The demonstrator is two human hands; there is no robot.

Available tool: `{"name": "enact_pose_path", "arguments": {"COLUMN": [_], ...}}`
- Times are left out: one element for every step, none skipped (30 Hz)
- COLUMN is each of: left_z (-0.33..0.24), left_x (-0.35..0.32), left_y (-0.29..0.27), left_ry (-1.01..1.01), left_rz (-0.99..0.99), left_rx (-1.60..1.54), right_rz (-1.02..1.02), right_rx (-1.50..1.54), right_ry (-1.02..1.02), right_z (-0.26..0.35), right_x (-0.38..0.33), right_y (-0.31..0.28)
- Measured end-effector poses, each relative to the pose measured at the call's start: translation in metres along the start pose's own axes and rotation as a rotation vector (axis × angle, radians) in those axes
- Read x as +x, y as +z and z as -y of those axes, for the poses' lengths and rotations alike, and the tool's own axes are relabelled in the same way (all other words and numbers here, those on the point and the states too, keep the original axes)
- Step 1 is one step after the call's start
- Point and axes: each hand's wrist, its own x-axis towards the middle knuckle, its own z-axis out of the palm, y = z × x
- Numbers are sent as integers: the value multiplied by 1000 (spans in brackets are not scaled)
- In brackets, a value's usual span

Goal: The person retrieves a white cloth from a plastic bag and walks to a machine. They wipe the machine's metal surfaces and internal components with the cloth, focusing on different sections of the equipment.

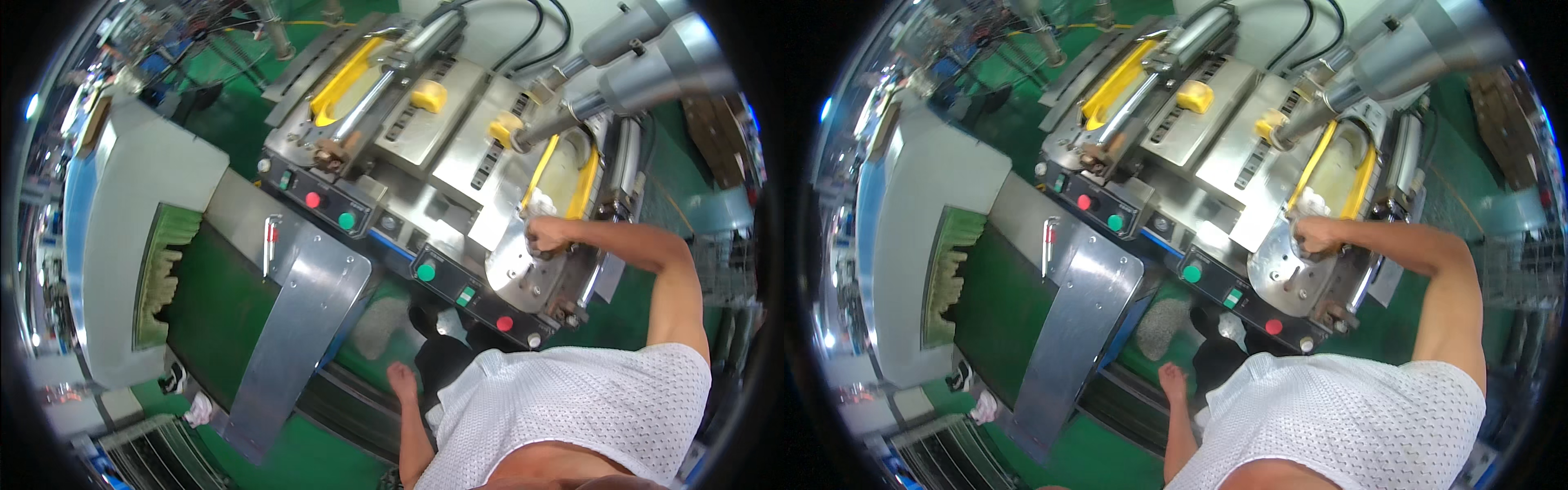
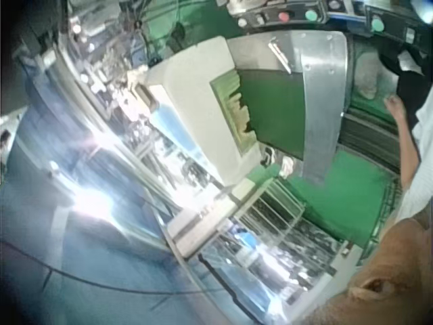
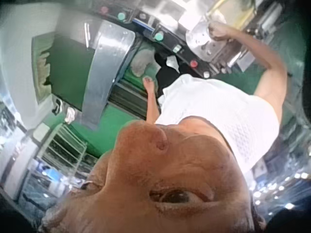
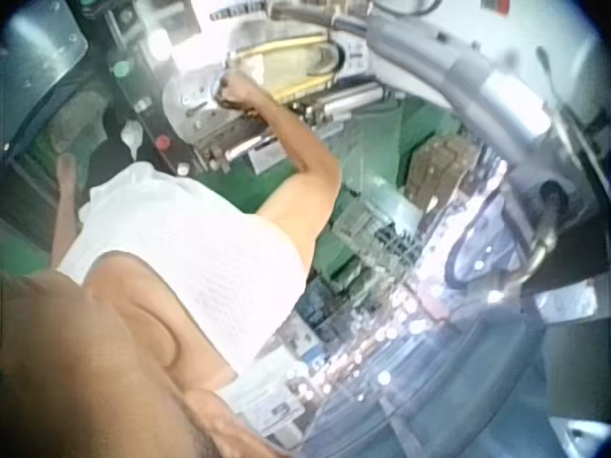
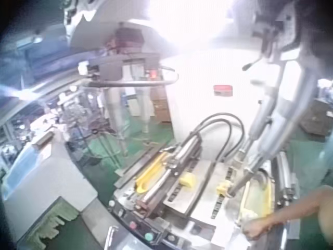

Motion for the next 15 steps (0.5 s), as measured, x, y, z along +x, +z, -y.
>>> {"name": "enact_pose_path", "arguments": {"left_z": [10,28,53,60,66,73,75,69,65,62,64,68,82,88,94], "left_x": [-10,-16,-18,-22,-26,-29,-32,-31,-34,-35,-36,-31,-27,-30,-34], "left_y": [-2,-5,-11,-8,-3,2,5,9,19,23,26,30,30,34,37], "left_ry": [-23,-12,0,6,24,42,60,83,57,73,87,88,80,65,76], "left_rz": [-37,-87,-139,-166,-164,-163,-156,-132,-136,-140,-154,-155,-158,-153,-152], "left_rx": [-34,-62,-94,-118,-114,-109,-104,-58,-139,-60,7,-33,-61,-89,-37], "right_rz": [-111,-124,-131,-141,-150,-160,-86,-22,41,47,92,77,77,100,122], "right_rx": [155,409,655,643,632,623,527,429,331,292,256,320,394,361,327], "right_ry": [-24,168,361,371,380,389,379,365,352,355,298,274,250,257,263], "right_z": [-20,-8,10,13,15,17,13,5,4,22,19,5,-3,1,6], "right_x": [6,5,2,0,0,1,2,2,4,-11,-15,-13,-4,-4,-6], "right_y": [14,11,8,14,19,21,21,17,14,2,5,9,18,14,8]}}
